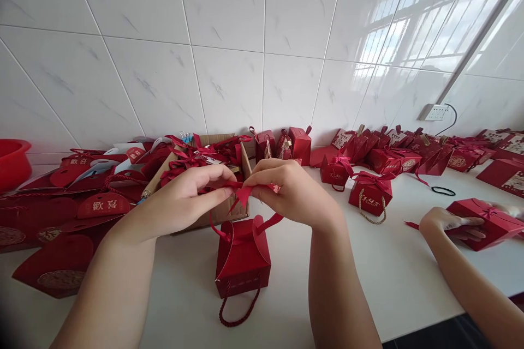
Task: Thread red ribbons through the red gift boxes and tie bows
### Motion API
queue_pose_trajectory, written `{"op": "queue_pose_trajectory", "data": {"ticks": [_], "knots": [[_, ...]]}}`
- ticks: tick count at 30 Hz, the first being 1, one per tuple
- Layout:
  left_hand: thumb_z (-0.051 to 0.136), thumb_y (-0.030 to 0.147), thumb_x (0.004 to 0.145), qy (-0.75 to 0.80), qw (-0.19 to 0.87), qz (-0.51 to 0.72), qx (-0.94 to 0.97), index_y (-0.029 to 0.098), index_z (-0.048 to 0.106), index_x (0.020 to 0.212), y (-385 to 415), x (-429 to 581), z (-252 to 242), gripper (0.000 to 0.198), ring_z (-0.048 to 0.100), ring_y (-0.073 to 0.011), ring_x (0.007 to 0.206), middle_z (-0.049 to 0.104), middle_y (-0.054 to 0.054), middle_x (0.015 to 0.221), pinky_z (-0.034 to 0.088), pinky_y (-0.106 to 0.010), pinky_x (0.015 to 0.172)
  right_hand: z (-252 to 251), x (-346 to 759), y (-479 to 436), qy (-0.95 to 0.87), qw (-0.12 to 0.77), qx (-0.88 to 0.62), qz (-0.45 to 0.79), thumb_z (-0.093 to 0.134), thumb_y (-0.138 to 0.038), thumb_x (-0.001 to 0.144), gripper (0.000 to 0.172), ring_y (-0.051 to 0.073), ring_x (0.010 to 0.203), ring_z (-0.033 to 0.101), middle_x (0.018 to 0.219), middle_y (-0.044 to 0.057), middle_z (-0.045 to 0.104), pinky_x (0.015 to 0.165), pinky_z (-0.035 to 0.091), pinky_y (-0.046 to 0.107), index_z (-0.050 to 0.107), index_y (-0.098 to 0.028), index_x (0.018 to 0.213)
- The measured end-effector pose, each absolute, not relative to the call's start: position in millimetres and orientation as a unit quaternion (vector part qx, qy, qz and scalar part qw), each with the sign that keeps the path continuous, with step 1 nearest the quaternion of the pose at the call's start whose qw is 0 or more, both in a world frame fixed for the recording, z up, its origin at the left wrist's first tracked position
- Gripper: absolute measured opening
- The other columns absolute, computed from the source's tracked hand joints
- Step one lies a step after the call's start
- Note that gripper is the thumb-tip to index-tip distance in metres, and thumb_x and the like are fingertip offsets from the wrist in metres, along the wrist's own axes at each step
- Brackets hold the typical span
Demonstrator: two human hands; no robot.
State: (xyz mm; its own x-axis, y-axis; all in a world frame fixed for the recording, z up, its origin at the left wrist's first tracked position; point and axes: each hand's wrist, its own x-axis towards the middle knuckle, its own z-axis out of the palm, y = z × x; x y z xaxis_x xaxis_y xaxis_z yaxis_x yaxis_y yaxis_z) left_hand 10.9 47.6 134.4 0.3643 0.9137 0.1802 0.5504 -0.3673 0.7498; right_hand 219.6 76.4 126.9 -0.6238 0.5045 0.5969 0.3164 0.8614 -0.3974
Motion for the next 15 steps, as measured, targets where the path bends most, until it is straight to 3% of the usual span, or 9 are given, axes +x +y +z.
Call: {"op": "queue_pose_trajectory", "data": {"ticks": [5,11,15], "knots": [[0.045,0.046,0.089,0.481,0.303,0.338,0.750,0.021,0.062,0.085,46.4,12.4,135.6,0.030,0.062,-0.0194,0.082,0.065,-0.001,0.082,0.050,-0.028,0.067,126.0,214.3,73.7,-0.890,0.378,-0.247,0.056,0.056,-0.009,0.085,0.019,0.015,0.075,0.059,0.085,0.006,0.067,0.060,0.048,0.025,0.073,-0.016,0.090],[0.045,0.024,0.086,0.447,0.344,0.353,0.746,0.024,0.065,0.090,48.8,11.5,134.5,0.020,0.065,-0.0190,0.084,0.067,0.000,0.079,0.053,-0.026,0.066,126.0,211.5,74.9,-0.885,0.399,-0.238,0.010,0.053,-0.010,0.086,0.022,0.017,0.078,0.059,0.086,0.007,0.068,0.064,0.049,0.030,0.074,-0.016,0.090],[0.050,0.021,0.085,0.423,0.350,0.365,0.752,0.024,0.064,0.095,51.6,11.7,132.1,0.017,0.068,-0.0179,0.079,0.070,-0.001,0.085,0.055,-0.027,0.064,126.1,210.8,76.0,-0.883,0.404,-0.240,0.001,0.051,-0.012,0.088,0.024,0.018,0.080,0.058,0.087,0.007,0.068,0.065,0.049,0.032,0.074,-0.020,0.089]]}}
